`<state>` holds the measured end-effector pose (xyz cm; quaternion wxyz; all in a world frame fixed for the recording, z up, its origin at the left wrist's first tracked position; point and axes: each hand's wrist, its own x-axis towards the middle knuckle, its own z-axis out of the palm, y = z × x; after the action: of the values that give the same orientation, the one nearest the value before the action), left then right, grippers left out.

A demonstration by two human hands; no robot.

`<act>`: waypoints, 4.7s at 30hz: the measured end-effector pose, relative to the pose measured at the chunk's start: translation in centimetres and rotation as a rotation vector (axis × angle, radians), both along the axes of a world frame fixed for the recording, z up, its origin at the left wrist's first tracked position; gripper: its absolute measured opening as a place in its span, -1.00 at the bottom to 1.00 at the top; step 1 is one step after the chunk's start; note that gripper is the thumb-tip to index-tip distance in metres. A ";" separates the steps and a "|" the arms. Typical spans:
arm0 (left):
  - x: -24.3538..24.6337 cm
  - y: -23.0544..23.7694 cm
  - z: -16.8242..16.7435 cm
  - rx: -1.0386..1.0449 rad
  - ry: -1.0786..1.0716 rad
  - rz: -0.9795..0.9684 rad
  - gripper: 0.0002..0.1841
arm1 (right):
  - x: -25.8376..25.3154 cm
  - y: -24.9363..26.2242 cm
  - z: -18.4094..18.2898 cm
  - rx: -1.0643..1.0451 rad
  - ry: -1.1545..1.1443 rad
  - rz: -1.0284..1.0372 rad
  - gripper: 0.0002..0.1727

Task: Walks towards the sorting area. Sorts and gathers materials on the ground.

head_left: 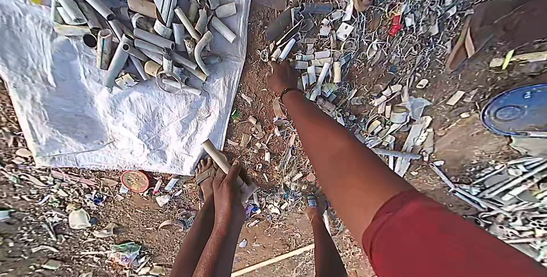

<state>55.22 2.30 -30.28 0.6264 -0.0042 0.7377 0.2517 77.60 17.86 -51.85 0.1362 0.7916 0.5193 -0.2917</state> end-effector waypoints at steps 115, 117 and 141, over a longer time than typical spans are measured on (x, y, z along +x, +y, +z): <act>1.5 -2.7 -1.2 0.235 0.387 -0.679 -0.53 | 2.6 -6.8 -1.0 0.093 0.059 -0.404 -0.34; 1.7 -2.7 -1.1 0.221 0.379 -0.650 -0.54 | 1.7 -7.3 -1.1 -0.021 0.015 -0.281 -0.38; 2.1 -1.9 -0.1 0.187 0.335 -0.681 -0.51 | 6.3 -2.3 0.6 -0.041 0.037 -0.332 -0.31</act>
<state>57.29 0.36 -30.35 0.5427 0.3392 0.7628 0.0926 83.87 15.58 -51.25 0.0927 0.8582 0.3775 -0.3353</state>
